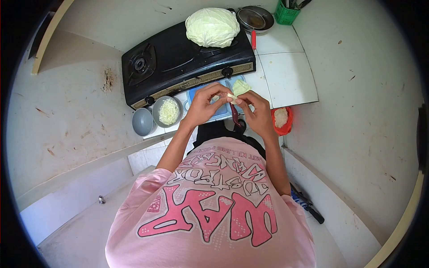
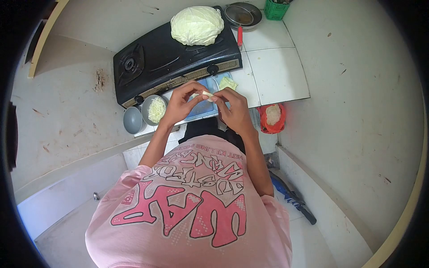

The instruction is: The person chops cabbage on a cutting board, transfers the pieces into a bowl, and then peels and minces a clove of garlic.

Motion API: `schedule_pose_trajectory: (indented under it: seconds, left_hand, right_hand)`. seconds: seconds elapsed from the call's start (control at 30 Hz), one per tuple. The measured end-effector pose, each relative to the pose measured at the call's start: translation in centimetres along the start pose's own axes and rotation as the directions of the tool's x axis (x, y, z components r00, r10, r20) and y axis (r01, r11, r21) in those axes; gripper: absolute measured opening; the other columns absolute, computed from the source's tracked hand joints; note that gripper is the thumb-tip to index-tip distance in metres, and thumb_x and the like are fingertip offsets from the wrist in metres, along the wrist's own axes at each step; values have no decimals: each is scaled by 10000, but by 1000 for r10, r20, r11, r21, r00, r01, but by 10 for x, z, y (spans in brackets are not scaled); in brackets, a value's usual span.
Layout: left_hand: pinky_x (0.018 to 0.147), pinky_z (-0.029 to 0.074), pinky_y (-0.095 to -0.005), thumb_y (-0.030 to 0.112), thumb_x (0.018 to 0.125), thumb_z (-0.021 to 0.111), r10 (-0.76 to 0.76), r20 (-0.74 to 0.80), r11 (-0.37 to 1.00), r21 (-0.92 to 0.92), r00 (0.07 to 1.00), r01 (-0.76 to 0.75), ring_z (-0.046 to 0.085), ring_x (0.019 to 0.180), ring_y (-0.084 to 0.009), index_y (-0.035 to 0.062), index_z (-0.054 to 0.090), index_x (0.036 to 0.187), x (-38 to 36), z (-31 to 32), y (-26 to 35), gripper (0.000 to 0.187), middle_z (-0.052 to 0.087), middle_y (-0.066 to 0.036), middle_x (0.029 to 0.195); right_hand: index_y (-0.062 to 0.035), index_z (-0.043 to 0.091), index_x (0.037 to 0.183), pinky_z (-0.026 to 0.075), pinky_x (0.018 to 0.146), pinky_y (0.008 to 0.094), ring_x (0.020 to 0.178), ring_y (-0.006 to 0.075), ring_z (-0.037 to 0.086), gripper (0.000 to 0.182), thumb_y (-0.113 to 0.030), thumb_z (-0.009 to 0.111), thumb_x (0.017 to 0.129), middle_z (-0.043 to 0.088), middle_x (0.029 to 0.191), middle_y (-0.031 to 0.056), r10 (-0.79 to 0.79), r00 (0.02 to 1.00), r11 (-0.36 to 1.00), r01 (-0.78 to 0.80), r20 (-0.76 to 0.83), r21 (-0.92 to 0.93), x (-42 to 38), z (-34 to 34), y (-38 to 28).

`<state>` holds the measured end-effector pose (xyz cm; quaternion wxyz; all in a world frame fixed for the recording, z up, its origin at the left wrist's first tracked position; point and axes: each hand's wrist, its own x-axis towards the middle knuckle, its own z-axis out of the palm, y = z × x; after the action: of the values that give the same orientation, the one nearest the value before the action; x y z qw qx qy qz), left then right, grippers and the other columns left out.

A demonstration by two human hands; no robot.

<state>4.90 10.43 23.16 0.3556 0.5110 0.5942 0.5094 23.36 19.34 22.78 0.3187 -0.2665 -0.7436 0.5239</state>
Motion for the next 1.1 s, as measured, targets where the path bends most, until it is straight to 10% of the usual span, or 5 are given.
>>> schedule_pose_trajectory:
  seconds: [1.1]
  left_hand:
    - [787, 507, -291, 72, 857, 788, 42, -99, 999, 14, 994, -41, 641, 842, -166, -11, 732, 955, 7, 9, -3, 140, 680, -82, 904]
  right_hand:
    - [34, 680, 1007, 515, 692, 349, 737, 262, 673, 253, -217, 662, 982, 672, 871, 148, 7, 999, 1000, -6, 45, -23, 3, -2, 0]
